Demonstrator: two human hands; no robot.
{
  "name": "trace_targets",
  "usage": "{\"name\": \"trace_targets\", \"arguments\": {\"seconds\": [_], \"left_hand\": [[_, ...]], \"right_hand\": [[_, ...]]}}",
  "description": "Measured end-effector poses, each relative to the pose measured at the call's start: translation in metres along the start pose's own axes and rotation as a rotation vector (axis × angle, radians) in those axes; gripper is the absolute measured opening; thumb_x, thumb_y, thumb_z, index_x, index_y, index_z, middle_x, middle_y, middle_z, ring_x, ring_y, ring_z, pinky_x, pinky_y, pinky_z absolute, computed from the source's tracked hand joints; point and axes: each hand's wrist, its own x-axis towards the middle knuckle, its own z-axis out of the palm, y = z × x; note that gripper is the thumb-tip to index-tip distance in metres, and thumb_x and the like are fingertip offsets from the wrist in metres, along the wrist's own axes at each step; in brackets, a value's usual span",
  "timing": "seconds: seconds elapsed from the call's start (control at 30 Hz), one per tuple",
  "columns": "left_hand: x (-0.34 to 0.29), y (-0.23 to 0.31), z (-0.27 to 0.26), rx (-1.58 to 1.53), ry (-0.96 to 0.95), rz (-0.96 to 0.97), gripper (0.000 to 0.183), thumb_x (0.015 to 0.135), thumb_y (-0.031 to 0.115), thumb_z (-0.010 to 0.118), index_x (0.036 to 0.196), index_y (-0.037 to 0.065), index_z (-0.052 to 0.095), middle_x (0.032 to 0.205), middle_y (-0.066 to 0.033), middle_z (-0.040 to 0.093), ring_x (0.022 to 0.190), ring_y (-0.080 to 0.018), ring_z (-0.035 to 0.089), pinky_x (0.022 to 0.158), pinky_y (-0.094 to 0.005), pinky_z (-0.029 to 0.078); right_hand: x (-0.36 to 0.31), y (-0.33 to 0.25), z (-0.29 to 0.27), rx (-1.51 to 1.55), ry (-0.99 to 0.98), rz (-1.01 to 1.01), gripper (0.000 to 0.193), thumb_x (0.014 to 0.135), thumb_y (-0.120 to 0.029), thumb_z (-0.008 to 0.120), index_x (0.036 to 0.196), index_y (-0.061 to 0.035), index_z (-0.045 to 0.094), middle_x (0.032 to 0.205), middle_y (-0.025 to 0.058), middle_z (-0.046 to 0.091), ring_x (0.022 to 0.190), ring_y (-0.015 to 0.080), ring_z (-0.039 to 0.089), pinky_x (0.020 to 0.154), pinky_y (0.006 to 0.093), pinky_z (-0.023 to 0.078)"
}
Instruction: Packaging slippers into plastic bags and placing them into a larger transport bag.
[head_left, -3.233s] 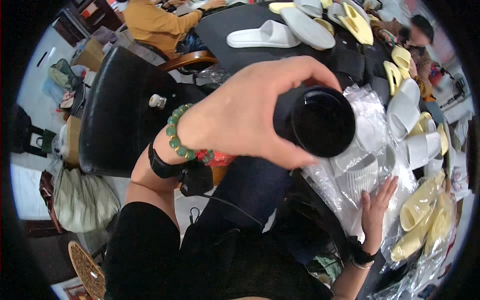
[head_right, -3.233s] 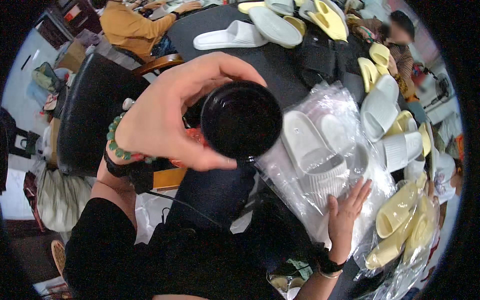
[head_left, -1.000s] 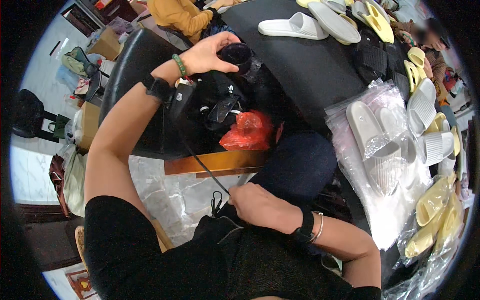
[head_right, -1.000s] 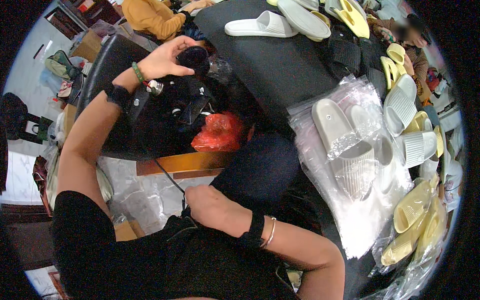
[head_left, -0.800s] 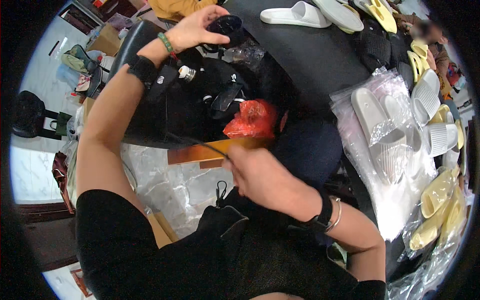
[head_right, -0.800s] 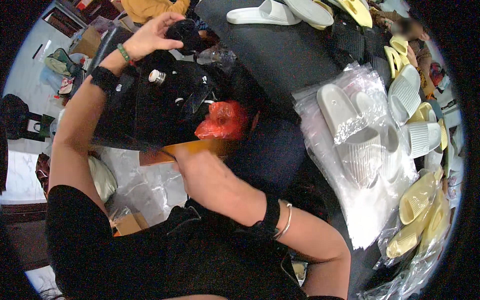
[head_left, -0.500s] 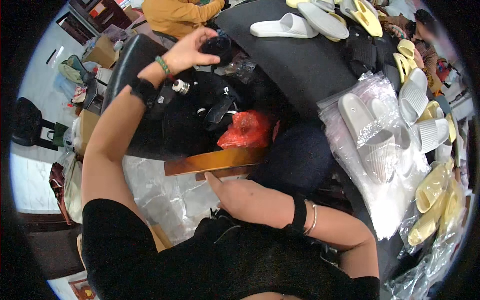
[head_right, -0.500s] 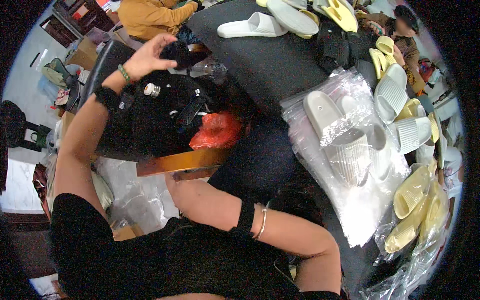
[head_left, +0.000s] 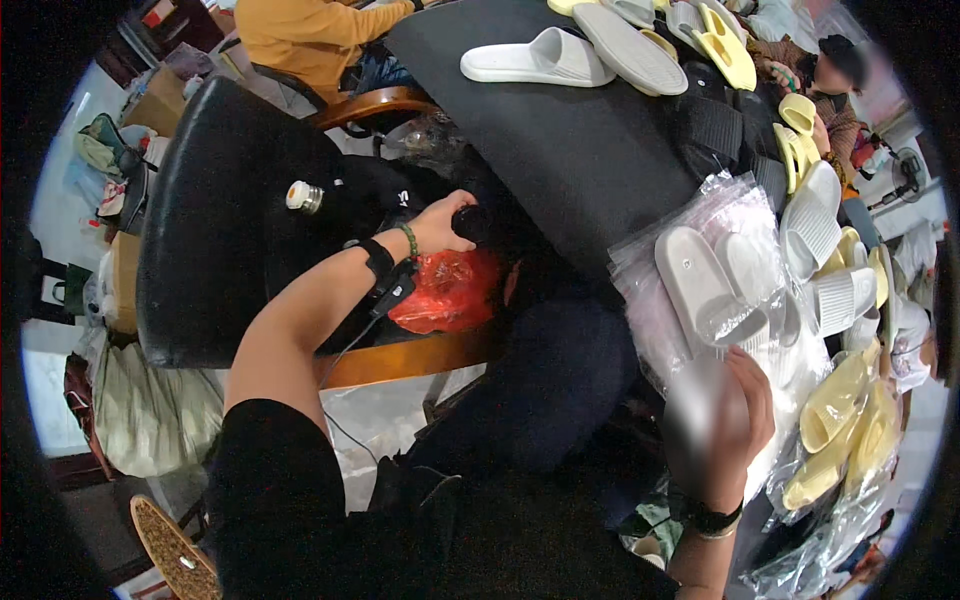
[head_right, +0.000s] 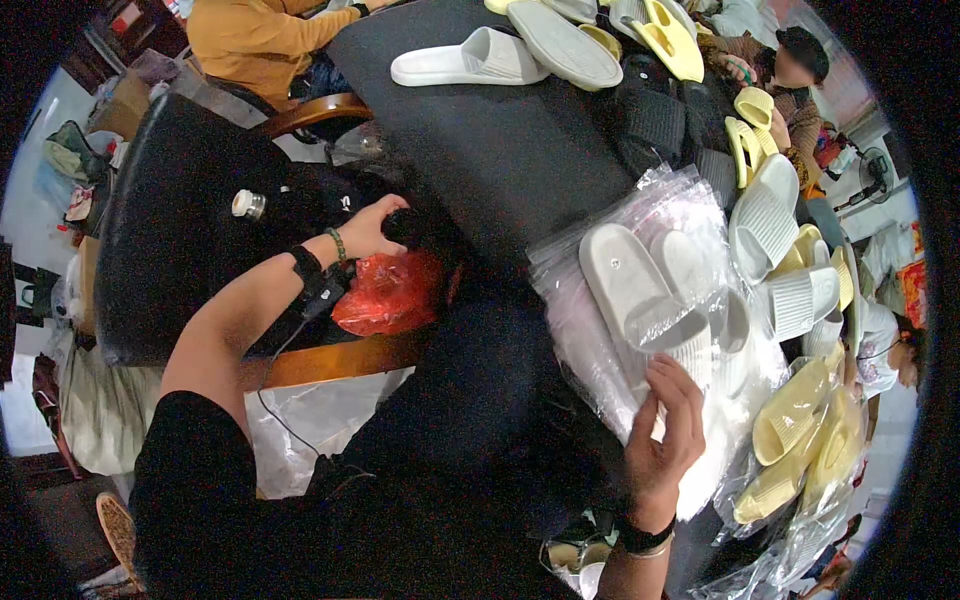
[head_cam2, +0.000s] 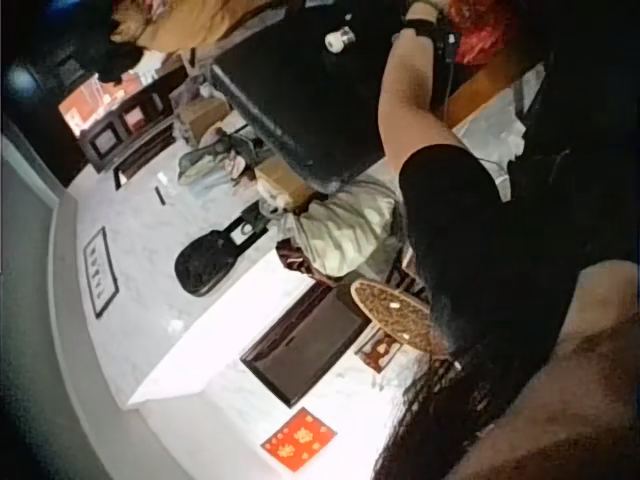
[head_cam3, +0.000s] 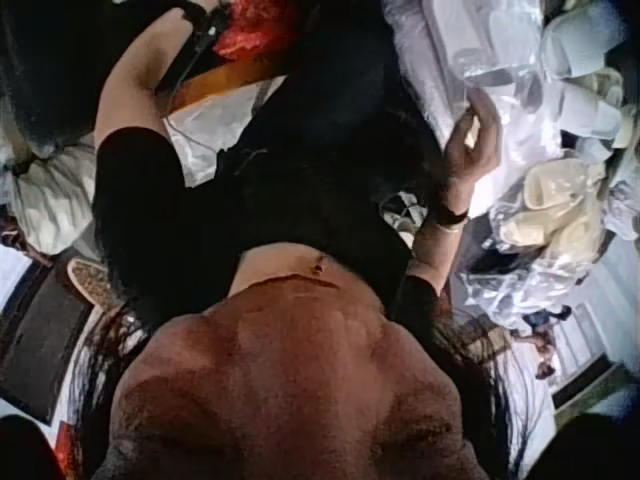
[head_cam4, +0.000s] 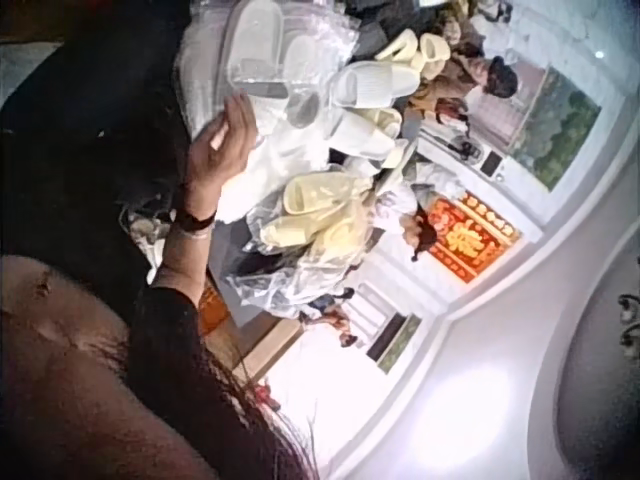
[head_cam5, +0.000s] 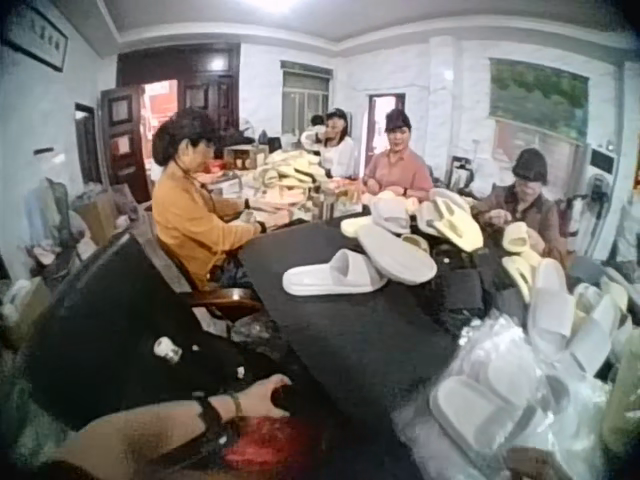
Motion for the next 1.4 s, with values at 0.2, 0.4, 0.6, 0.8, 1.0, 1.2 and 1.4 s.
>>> {"name": "trace_targets", "arguments": {"seconds": [0.2, 0.4, 0.6, 0.8, 1.0, 1.2, 1.4], "left_hand": [[0.037, -0.056, 0.049, 0.065, -0.041, -0.111, 0.082, 0.065, 0.021, 0.088, 0.133, 0.004, 0.047, 0.127, -0.0223, 0.058, 0.124, -0.0371, 0.054, 0.106, -0.0401, 0.043], [0.074, -0.122, 0.107, 0.113, -0.042, -0.150, 0.087, 0.061, 0.025, 0.090, 0.133, 0.006, 0.045, 0.128, -0.0204, 0.059, 0.123, -0.0393, 0.055, 0.104, -0.0417, 0.045], [0.092, -0.175, 0.151, 0.036, -0.028, -0.130, 0.089, 0.061, 0.028, 0.089, 0.135, 0.009, 0.043, 0.129, -0.0198, 0.058, 0.125, -0.0396, 0.053, 0.105, -0.0447, 0.045], [0.080, -0.223, 0.159, -0.119, 0.034, -0.072, 0.092, 0.064, 0.031, 0.087, 0.141, 0.010, 0.041, 0.136, -0.0199, 0.055, 0.129, -0.0386, 0.050, 0.108, -0.0449, 0.042], [0.093, -0.162, 0.164, -0.183, -0.013, -0.166, 0.086, 0.068, 0.030, 0.084, 0.140, 0.008, 0.043, 0.138, -0.0202, 0.053, 0.131, -0.0374, 0.050, 0.109, -0.0445, 0.041], [0.071, -0.184, 0.155, -0.112, 0.049, -0.075, 0.086, 0.068, 0.030, 0.085, 0.140, 0.009, 0.043, 0.138, -0.0193, 0.053, 0.130, -0.0383, 0.050, 0.110, -0.0448, 0.041], [0.110, -0.168, 0.169, -0.237, -0.116, -0.134, 0.092, 0.066, 0.025, 0.087, 0.144, 0.009, 0.041, 0.144, -0.0185, 0.049, 0.136, -0.0362, 0.043, 0.114, -0.0443, 0.036]], "right_hand": [[-0.036, 0.044, 0.003, -0.282, -0.015, 0.114, 0.022, 0.089, 0.004, 0.057, 0.110, -0.0020, 0.062, 0.131, 0.0170, 0.059, 0.130, 0.0387, 0.049, 0.107, 0.0482, 0.039], [-0.075, 0.073, 0.017, -0.261, 0.014, 0.196, 0.036, 0.094, 0.000, 0.049, 0.129, -0.0049, 0.047, 0.146, 0.0251, 0.041, 0.136, 0.0417, 0.040, 0.111, 0.0501, 0.034], [-0.086, 0.085, 0.029, -0.246, 0.078, 0.217, 0.033, 0.100, -0.007, 0.044, 0.132, -0.0057, 0.042, 0.149, 0.0251, 0.034, 0.138, 0.0411, 0.036, 0.112, 0.0520, 0.031], [-0.082, 0.084, 0.041, -0.301, 0.079, 0.158, 0.032, 0.104, -0.016, 0.038, 0.133, -0.0038, 0.040, 0.147, 0.0262, 0.037, 0.135, 0.0402, 0.039, 0.113, 0.0517, 0.030], [-0.089, 0.084, 0.028, -0.441, 0.085, 0.186, 0.033, 0.103, -0.016, 0.038, 0.133, -0.0013, 0.039, 0.145, 0.0263, 0.038, 0.134, 0.0413, 0.040, 0.113, 0.0519, 0.031], [-0.094, 0.099, 0.044, -0.360, 0.061, 0.172, 0.031, 0.104, -0.014, 0.038, 0.132, -0.0011, 0.039, 0.145, 0.0259, 0.038, 0.135, 0.0404, 0.039, 0.113, 0.0509, 0.029], [-0.086, 0.087, 0.029, -0.465, 0.087, 0.170, 0.029, 0.103, -0.011, 0.038, 0.131, -0.0014, 0.039, 0.146, 0.0249, 0.038, 0.135, 0.0396, 0.039, 0.114, 0.0513, 0.028]]}}
